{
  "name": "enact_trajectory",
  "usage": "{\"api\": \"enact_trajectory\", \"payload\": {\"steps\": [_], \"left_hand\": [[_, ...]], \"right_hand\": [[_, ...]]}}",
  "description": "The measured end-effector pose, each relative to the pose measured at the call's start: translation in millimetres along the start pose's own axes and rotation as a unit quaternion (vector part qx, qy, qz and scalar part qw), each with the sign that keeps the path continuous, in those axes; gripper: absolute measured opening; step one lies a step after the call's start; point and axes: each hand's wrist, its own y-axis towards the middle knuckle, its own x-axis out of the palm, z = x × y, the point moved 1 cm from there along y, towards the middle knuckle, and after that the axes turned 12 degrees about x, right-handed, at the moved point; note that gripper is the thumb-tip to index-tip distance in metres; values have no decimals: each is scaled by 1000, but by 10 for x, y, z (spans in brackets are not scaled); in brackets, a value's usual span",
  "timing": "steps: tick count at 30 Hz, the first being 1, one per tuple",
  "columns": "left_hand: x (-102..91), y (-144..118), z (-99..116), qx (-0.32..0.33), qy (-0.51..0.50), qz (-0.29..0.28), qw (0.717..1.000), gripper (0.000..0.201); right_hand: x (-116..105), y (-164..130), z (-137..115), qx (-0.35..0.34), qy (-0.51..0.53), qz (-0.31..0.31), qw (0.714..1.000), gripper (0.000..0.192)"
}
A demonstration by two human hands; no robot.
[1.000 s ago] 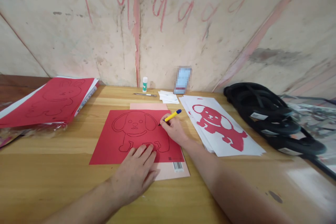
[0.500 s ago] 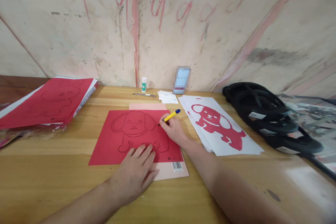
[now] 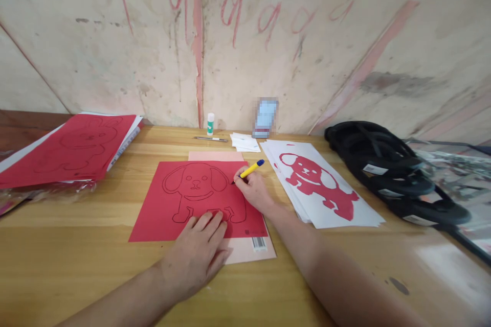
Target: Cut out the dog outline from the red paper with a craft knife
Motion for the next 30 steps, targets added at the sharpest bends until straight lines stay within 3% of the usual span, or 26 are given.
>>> {"api": "enact_trajectory", "payload": {"steps": [30], "left_hand": [[-16,12,-10,2,2,-2,1000,45]], "right_hand": [[-7,7,12,12,-10,22,1000,12]]}}
